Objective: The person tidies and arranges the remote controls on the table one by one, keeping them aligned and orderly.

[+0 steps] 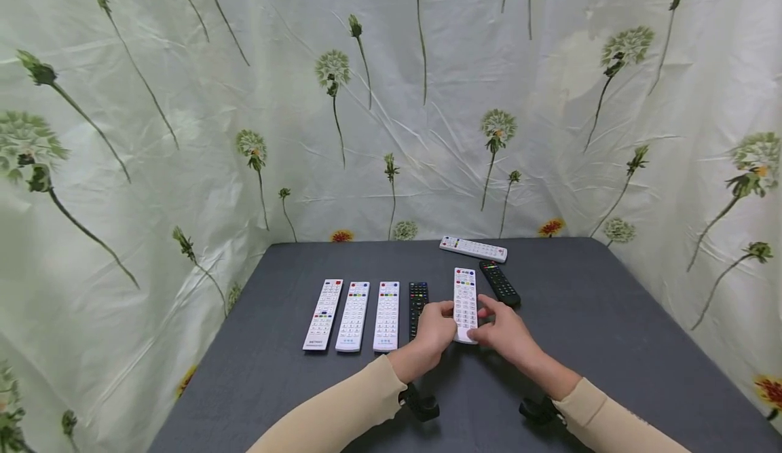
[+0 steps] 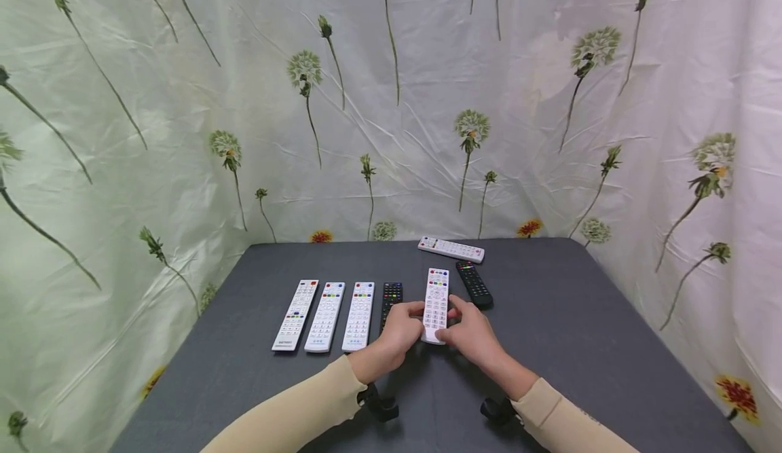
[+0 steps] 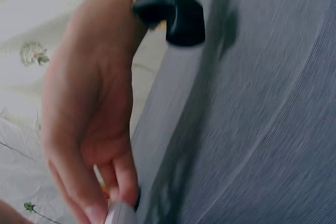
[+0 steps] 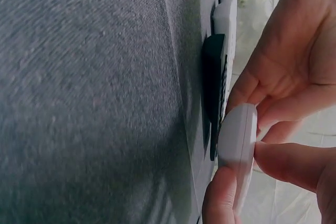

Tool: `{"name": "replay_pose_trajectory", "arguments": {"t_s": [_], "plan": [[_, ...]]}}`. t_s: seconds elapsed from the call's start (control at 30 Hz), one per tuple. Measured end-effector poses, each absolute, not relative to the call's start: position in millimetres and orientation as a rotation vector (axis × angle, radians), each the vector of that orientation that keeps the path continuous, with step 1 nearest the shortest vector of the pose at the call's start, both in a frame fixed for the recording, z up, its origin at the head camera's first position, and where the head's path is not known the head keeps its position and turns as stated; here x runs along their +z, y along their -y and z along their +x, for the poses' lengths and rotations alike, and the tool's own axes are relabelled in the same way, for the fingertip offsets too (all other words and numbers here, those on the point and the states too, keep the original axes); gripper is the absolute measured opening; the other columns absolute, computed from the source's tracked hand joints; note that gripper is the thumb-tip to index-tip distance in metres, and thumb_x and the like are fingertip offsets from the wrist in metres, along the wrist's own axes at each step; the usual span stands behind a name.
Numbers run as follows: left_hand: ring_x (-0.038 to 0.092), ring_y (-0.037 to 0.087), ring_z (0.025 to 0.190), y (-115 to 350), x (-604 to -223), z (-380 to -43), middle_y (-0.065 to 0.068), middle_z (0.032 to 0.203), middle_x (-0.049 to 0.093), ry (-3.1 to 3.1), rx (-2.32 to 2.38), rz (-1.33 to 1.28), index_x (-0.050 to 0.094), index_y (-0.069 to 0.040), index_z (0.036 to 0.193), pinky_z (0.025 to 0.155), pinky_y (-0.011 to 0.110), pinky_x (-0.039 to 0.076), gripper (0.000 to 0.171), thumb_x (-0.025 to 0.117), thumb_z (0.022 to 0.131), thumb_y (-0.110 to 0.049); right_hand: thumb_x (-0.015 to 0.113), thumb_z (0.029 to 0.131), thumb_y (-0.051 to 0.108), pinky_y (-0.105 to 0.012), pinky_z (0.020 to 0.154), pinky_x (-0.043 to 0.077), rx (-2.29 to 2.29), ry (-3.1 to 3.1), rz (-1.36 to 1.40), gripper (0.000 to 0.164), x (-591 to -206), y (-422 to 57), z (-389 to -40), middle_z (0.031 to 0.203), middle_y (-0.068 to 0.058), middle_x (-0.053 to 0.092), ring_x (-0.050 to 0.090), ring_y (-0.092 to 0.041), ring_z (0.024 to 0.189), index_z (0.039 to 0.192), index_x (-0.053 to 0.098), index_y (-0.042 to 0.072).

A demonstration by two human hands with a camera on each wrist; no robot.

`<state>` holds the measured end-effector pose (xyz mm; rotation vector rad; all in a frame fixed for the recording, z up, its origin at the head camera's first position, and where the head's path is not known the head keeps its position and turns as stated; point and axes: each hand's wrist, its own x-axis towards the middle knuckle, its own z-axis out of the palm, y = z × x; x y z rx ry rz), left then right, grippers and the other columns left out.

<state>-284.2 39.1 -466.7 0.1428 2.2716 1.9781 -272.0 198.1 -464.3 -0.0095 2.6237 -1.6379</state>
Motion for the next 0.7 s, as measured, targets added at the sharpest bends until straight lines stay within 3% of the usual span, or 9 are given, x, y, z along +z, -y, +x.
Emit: {"name": "replay_pose_trajectory", "arguments": {"t_s": [0.3,0.7], "plan": [[0.057,0.022,0.107,-31.4,-472.9,-269.8,0.013,0.121,0.065,-2.290,1.986,0.026,0.059,0.008,0.134,0.080,0.029,0.047,0.060,0.046,0.077,0.021,0.081,0.074,0.000,-0.031,0.062,0.047,-1.629,-2.609,-0.009,0.086,-473.2,-189.4,-269.8,0.111,-0.015,0.061,0.057,-0.019,0.069,0.149,0.040,-0.007],[0.059,0.018,0.101,-26.7,-472.2,-259.4,0.013,0.124,0.064,-2.295,1.997,0.008,0.058,0.008,0.135,0.077,0.028,0.049,0.062,0.045,0.076,0.023,0.078,0.073,-0.004,-0.033,0.069,0.051,-1.699,-2.516,-0.057,0.075,-473.4,-184.3,-269.2,0.114,-0.019,0.061,0.063,-0.021,0.079,0.143,0.048,-0.009]]}}
